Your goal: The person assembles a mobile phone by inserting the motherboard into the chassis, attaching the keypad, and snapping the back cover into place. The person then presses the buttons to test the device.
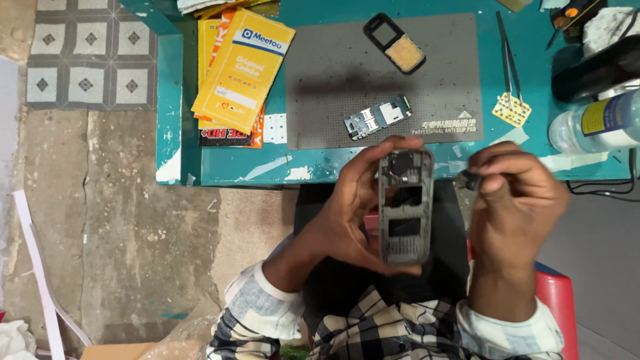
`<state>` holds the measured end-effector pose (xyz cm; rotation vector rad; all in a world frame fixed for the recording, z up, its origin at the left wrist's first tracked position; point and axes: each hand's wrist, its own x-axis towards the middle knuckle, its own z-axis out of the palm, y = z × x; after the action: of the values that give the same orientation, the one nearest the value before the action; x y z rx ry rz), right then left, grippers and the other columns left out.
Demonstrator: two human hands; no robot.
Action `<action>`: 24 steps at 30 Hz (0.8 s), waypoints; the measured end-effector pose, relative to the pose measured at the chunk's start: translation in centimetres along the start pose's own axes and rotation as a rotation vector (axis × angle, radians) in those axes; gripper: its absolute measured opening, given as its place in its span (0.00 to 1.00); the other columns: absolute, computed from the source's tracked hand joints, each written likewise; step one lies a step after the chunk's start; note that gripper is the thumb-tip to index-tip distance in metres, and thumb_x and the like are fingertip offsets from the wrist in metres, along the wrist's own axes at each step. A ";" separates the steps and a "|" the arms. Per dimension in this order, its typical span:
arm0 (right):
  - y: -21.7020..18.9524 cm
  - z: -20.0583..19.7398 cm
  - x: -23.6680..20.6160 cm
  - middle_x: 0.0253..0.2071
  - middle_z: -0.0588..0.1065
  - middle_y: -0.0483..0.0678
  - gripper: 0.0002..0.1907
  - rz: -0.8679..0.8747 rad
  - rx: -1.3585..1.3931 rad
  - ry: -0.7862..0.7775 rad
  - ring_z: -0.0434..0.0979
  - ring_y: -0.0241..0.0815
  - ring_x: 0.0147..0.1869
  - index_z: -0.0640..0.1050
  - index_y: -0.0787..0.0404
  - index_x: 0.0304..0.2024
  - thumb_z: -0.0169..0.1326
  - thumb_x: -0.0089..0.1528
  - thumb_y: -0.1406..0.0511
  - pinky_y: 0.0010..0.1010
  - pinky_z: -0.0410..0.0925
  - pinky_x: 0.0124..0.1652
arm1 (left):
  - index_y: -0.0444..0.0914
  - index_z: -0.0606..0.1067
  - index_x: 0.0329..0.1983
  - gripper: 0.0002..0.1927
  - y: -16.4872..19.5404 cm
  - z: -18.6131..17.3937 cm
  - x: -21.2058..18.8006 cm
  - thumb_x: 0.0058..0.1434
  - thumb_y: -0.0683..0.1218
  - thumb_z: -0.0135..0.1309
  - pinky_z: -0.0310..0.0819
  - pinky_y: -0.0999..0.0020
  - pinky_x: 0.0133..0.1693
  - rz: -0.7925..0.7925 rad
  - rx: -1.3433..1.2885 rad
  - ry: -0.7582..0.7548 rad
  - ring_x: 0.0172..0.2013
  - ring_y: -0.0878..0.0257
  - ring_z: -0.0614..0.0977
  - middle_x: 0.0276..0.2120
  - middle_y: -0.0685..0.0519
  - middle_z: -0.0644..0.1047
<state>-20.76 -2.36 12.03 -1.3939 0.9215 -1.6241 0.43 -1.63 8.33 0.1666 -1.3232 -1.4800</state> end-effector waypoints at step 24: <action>1.3 1.6 -2.2 0.34 0.73 0.40 0.07 0.212 -0.173 0.057 0.66 0.23 0.30 0.76 0.65 0.47 0.61 0.69 0.70 0.14 0.60 0.29 | 0.53 0.48 0.79 0.60 -3.6 -1.4 0.3 0.54 0.41 0.76 0.74 0.61 0.69 0.167 0.616 0.005 0.73 0.51 0.65 0.73 0.47 0.56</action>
<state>-18.86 -0.95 10.20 -1.3198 1.2247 -1.4589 -0.90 -3.47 5.19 0.4431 -1.7127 -0.8966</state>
